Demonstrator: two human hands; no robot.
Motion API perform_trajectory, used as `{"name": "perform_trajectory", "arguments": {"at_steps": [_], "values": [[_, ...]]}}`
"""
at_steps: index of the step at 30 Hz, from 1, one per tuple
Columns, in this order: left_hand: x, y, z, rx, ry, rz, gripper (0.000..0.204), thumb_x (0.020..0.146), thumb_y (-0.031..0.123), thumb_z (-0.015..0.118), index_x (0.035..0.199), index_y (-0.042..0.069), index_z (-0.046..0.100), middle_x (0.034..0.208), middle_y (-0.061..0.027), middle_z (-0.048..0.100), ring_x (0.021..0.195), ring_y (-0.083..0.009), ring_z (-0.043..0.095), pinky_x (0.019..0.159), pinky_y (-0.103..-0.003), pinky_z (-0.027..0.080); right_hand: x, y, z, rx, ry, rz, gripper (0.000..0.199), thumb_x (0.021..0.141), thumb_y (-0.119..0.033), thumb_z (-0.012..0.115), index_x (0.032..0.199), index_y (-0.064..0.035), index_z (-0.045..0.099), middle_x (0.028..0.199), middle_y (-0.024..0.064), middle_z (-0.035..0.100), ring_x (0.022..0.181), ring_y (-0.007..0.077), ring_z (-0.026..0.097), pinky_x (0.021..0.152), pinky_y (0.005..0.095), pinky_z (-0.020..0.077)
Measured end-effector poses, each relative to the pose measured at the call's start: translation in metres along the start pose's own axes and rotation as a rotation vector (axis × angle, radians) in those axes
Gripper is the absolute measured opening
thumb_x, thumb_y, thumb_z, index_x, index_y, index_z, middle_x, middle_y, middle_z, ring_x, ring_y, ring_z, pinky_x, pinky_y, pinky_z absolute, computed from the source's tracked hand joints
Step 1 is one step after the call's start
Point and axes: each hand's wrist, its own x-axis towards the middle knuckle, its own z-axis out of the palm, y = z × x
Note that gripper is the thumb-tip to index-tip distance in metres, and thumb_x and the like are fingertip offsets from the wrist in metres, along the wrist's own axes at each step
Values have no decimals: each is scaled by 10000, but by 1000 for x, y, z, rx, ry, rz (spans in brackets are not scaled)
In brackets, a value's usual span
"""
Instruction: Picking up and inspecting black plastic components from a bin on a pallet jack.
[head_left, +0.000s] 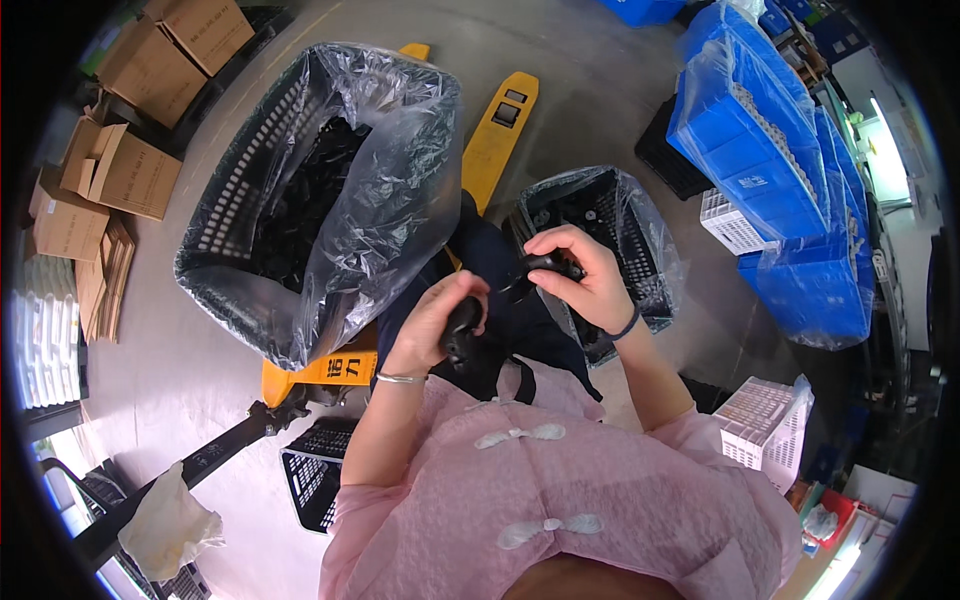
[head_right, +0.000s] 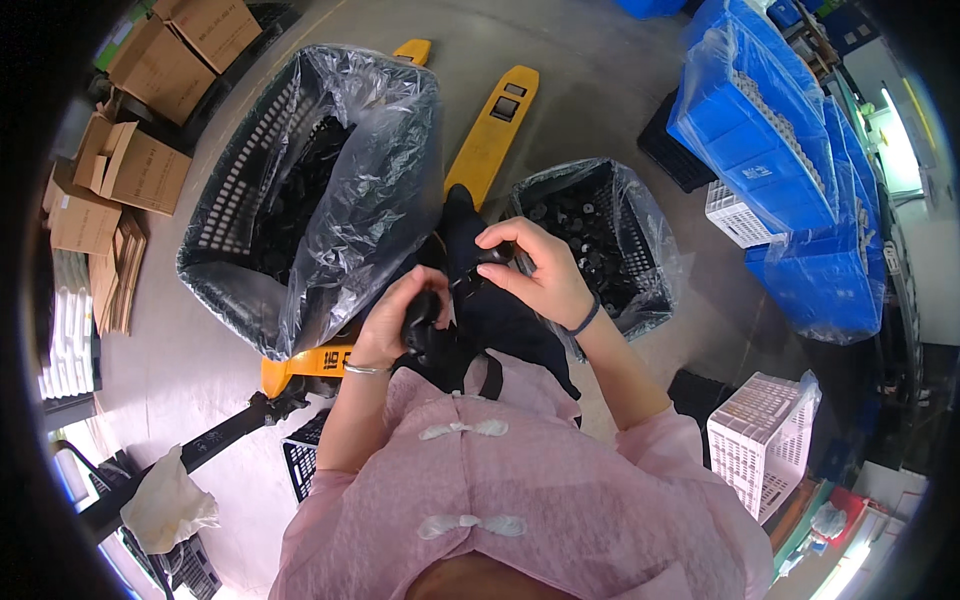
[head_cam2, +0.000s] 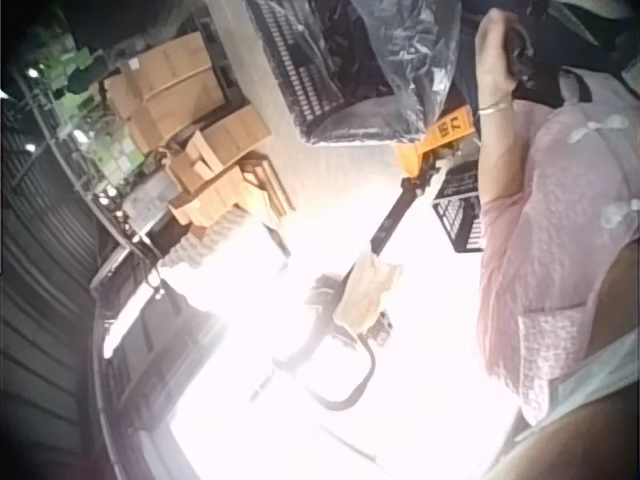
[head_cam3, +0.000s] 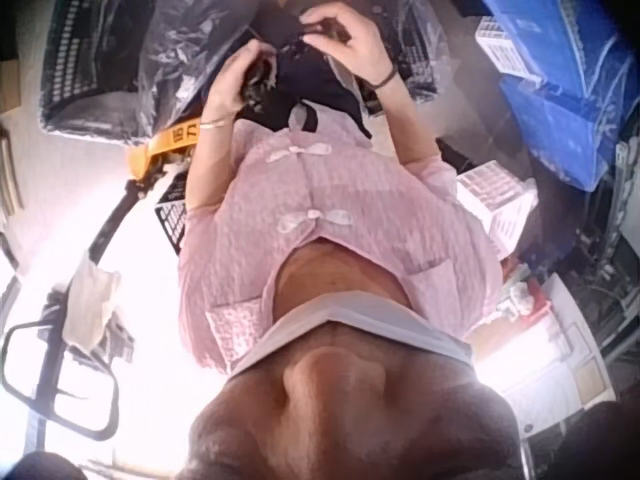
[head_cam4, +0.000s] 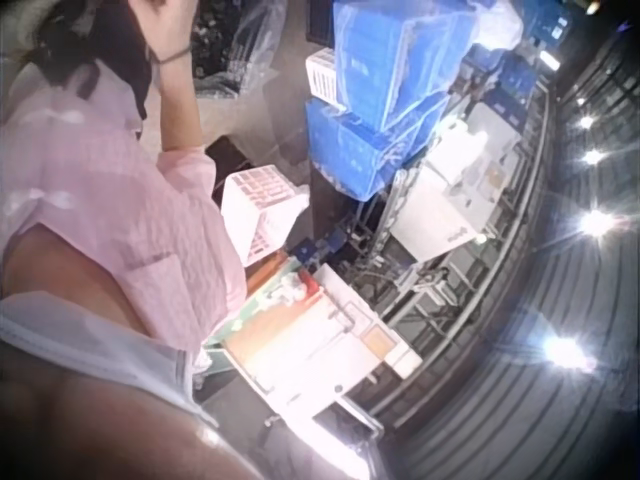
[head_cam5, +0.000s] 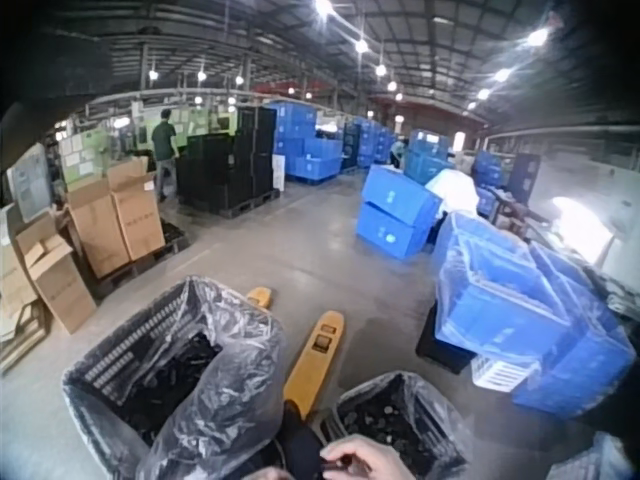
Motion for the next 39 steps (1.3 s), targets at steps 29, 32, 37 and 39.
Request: {"name": "perform_trajectory", "arguments": {"at_steps": [29, 32, 37, 39], "values": [[-1, -19, 9, -30, -9, -167, 455, 884, 419, 320, 909, 11, 520, 801, -122, 562, 668, -267, 570, 589, -369, 477, -9, -13, 28, -194, -358, -26, 377, 677, -120, 669, 1027, -58, 542, 1171, 116, 454, 1059, 285, 452, 841, 341, 409], [2, -20, 5, -362, -42, -289, 431, 881, 434, 329, 953, 60, 530, 811, -89, 576, 653, -230, 566, 551, -358, 472, -1, -14, 36, -238, -349, -175, 318, 678, -105, 672, 967, -41, 557, 1146, 112, 482, 1001, 260, 498, 794, 309, 433], [0, -26, -2, -199, 19, -148, 380, 844, 367, 391, 986, 36, 513, 850, -91, 552, 714, -248, 545, 632, -360, 464, 7, -22, 29, -133, -287, 168, 304, 682, -48, 656, 963, -20, 545, 996, 91, 579, 905, 213, 576, 768, 287, 448], [1, -31, -7, -245, 207, -257, 227, 821, 167, 389, 942, 25, 520, 853, -85, 543, 783, -212, 531, 713, -332, 438, 8, -22, 23, -149, -257, 137, 309, 679, -36, 656, 966, -16, 542, 994, 94, 577, 904, 217, 576, 768, 289, 449]]}}
